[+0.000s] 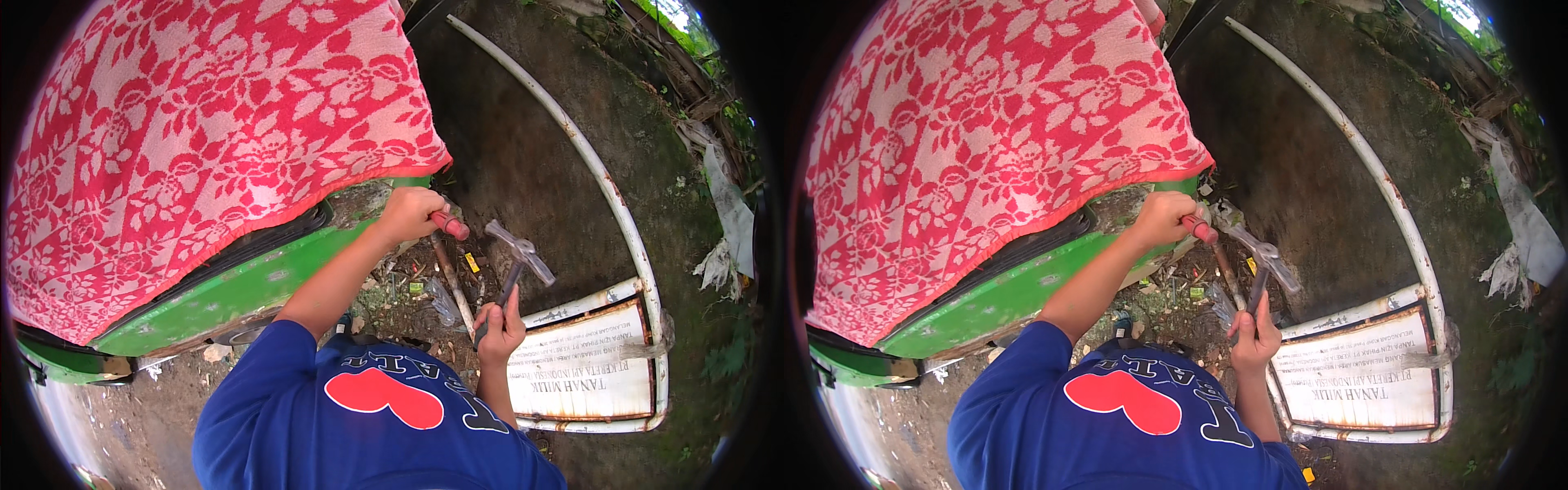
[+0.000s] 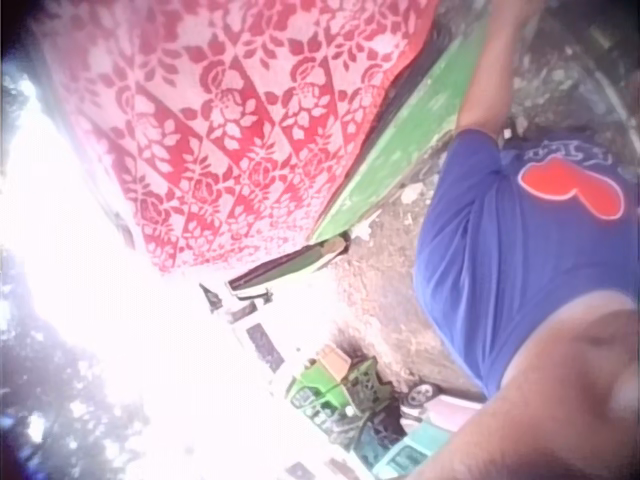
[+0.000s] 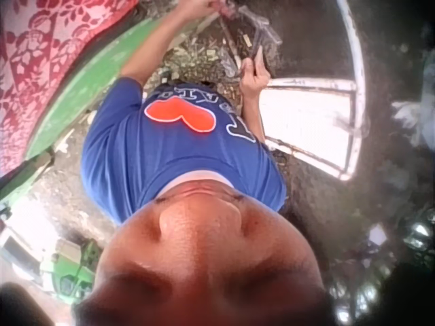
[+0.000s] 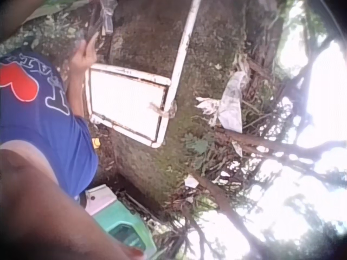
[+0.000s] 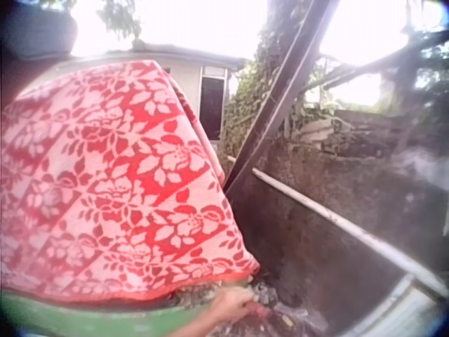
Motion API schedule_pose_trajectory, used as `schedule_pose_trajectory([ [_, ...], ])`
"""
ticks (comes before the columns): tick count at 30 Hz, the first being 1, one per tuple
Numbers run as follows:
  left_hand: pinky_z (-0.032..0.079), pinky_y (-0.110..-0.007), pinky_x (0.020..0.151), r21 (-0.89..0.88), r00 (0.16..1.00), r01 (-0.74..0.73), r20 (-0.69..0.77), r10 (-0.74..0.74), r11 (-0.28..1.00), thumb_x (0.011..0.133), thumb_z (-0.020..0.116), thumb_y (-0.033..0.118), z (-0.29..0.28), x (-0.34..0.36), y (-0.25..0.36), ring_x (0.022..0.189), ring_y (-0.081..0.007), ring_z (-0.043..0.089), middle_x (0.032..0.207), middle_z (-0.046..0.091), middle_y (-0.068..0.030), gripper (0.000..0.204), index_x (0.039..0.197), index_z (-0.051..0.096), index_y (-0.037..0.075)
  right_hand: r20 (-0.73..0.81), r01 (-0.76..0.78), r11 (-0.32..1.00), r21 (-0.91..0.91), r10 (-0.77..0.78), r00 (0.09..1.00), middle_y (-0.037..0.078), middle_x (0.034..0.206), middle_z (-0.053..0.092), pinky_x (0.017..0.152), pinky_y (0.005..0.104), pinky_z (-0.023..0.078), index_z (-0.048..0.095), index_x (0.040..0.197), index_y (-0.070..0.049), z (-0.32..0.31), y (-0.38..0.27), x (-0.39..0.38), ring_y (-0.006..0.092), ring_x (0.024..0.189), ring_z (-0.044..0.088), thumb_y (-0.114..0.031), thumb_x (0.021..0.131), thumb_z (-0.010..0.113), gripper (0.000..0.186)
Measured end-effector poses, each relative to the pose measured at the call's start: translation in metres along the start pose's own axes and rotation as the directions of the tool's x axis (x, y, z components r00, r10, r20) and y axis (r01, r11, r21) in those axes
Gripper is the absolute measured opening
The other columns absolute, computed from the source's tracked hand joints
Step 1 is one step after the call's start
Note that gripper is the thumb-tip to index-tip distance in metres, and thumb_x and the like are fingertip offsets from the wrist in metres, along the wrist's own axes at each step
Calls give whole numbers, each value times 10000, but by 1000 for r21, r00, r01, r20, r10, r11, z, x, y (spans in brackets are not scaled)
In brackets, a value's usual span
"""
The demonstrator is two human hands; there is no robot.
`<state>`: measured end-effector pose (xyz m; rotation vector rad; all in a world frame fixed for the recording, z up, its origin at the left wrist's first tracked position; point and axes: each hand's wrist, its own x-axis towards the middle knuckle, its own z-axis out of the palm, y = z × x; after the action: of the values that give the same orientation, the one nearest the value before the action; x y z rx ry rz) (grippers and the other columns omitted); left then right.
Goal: The person uses a hammer and a chisel to repeatedly strike a metal edge on a green object covered by a red patterned cloth. The person holds the chisel in place with one hand and strikes it with the hammer in the other hand throughout the clip.
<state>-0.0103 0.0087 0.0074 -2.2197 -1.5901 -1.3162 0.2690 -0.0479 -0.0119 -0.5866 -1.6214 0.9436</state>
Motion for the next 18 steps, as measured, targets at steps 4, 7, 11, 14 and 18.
schedule_pose_trajectory([
  [4,441,-415,556,-24,993,-31,-116,28,999,644,695,88,0,6,6,655,-302,590,655,552,-84,186,669,511,70,-102,41,995,95,-31,994,59,689,575,519,252,461,422,1440,7,7,-3,-5,103,558,502,-61,982,519,473],
  [7,457,-414,579,-9,997,-31,-77,30,999,651,697,113,-1,4,4,690,-292,607,679,577,-71,155,716,559,87,132,13,985,-170,9,991,78,698,560,519,254,480,339,1486,1,-5,2,0,112,574,497,-87,1000,494,518],
  [11,480,-416,616,17,1000,13,-11,-13,1000,684,707,172,0,3,3,739,-282,630,707,612,-54,136,768,619,109,-347,144,933,331,-22,938,41,662,569,511,242,431,492,1385,39,17,-13,-7,106,525,505,-65,966,549,435],
  [14,478,-416,617,24,1000,1,-10,0,1000,682,705,171,2,2,2,741,-285,629,713,615,-55,134,761,616,109,72,-33,974,-223,50,996,44,647,554,510,244,446,447,1419,34,-1,1,-4,116,523,499,-79,979,529,462],
  [18,474,-420,611,38,995,99,-7,-99,994,674,703,163,6,-2,-4,743,-291,627,721,616,-58,131,754,614,110,-20,-27,998,58,28,999,44,641,549,508,249,457,417,1438,33,0,8,-9,115,528,496,-77,987,510,473],
])
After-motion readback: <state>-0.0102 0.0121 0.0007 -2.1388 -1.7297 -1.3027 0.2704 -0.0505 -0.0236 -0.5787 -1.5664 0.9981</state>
